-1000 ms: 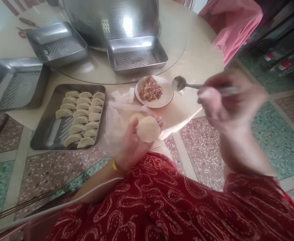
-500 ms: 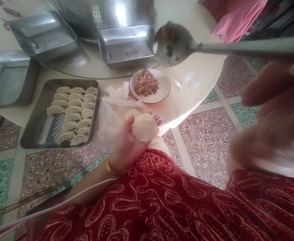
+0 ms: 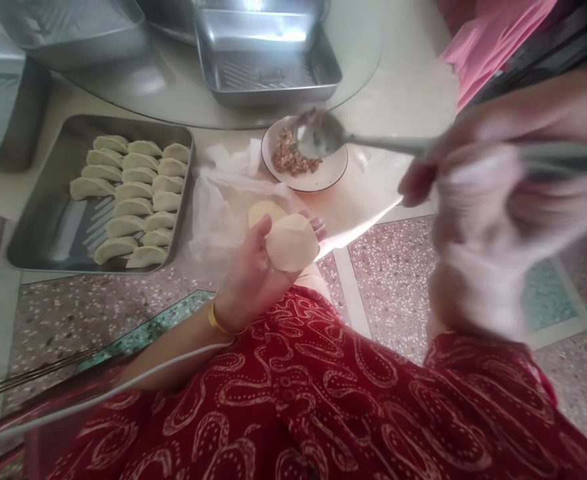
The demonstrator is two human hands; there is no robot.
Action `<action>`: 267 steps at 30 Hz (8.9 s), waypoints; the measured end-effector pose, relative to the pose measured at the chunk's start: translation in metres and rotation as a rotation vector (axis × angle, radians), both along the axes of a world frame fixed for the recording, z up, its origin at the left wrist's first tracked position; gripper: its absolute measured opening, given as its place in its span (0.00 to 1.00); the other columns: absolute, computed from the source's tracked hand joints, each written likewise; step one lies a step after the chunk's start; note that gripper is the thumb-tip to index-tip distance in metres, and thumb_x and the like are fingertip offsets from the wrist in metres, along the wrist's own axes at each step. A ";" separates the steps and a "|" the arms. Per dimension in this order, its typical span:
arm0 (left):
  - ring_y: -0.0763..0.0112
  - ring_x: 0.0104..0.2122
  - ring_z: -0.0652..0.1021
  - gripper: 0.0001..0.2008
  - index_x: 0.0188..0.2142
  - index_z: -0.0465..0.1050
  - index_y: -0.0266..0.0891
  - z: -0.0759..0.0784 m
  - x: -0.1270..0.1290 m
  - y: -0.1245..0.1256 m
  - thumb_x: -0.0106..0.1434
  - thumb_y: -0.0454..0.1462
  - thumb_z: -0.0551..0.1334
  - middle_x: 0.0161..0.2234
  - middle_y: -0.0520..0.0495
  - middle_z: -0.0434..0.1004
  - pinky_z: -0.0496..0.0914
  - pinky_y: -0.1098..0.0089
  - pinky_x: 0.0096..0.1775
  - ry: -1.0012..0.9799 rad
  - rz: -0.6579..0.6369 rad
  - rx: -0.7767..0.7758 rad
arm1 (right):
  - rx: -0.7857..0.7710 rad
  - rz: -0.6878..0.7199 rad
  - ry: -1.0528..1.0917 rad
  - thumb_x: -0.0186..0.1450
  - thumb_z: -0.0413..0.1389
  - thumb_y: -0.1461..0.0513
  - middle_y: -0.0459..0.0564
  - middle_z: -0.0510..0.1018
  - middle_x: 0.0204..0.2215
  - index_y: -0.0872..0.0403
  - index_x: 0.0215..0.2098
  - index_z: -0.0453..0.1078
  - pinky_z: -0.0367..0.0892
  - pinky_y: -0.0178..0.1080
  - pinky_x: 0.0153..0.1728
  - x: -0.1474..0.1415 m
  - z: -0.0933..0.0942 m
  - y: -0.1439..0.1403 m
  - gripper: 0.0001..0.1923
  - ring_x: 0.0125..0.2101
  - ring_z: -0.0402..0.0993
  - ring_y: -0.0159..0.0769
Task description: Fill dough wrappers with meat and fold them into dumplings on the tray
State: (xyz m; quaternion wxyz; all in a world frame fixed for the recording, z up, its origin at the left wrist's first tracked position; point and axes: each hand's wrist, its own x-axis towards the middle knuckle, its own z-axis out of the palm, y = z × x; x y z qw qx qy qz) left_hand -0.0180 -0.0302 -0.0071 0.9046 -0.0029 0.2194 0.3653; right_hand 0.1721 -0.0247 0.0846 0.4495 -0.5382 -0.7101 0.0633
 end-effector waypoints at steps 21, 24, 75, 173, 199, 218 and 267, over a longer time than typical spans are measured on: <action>0.56 0.49 0.78 0.27 0.61 0.62 0.28 -0.006 0.004 0.004 0.70 0.44 0.52 0.49 0.33 0.78 0.72 0.60 0.53 -0.043 0.051 -0.136 | 0.043 0.059 -0.193 0.72 0.50 0.57 0.46 0.81 0.39 0.46 0.44 0.74 0.77 0.44 0.38 0.022 -0.074 0.025 0.11 0.41 0.79 0.38; 0.56 0.49 0.79 0.26 0.61 0.62 0.28 -0.005 0.006 0.004 0.70 0.43 0.52 0.48 0.33 0.79 0.72 0.60 0.53 -0.027 0.070 -0.136 | 0.080 0.094 -0.218 0.72 0.50 0.58 0.47 0.81 0.39 0.46 0.46 0.72 0.76 0.44 0.40 0.020 -0.084 0.032 0.10 0.41 0.79 0.38; 0.56 0.50 0.79 0.24 0.59 0.65 0.26 -0.008 0.010 0.014 0.70 0.42 0.53 0.47 0.32 0.80 0.72 0.60 0.55 0.023 0.069 -0.168 | -0.228 0.093 0.208 0.69 0.52 0.48 0.49 0.82 0.39 0.47 0.40 0.75 0.76 0.46 0.46 0.036 -0.112 0.058 0.15 0.41 0.80 0.37; 0.52 0.50 0.78 0.23 0.53 0.69 0.29 0.001 0.007 0.031 0.70 0.46 0.52 0.45 0.33 0.78 0.73 0.56 0.52 -0.110 0.031 -0.264 | -0.149 0.396 0.153 0.68 0.56 0.60 0.45 0.81 0.29 0.37 0.45 0.76 0.73 0.45 0.34 0.048 -0.048 -0.010 0.12 0.33 0.77 0.38; 0.50 0.48 0.77 0.19 0.44 0.72 0.33 0.005 0.010 0.033 0.68 0.46 0.52 0.46 0.33 0.78 0.75 0.55 0.46 -0.072 0.012 -0.143 | -0.052 0.411 -0.008 0.69 0.54 0.63 0.44 0.81 0.29 0.37 0.53 0.72 0.73 0.43 0.28 0.031 -0.041 -0.026 0.17 0.30 0.77 0.37; 0.54 0.52 0.77 0.22 0.48 0.72 0.30 0.010 0.017 0.033 0.72 0.45 0.47 0.47 0.33 0.78 0.74 0.57 0.52 0.039 0.062 -0.158 | 0.003 0.152 -0.473 0.69 0.52 0.65 0.52 0.82 0.41 0.49 0.49 0.74 0.69 0.46 0.42 0.048 -0.130 0.014 0.13 0.41 0.74 0.42; 0.59 0.49 0.78 0.26 0.55 0.71 0.34 0.017 0.007 0.020 0.73 0.48 0.45 0.45 0.39 0.80 0.73 0.63 0.48 -0.083 -0.065 0.119 | -0.145 0.387 -0.074 0.72 0.34 0.43 0.42 0.82 0.43 0.42 0.54 0.68 0.41 0.63 0.69 0.007 -0.078 0.030 0.28 0.65 0.58 0.42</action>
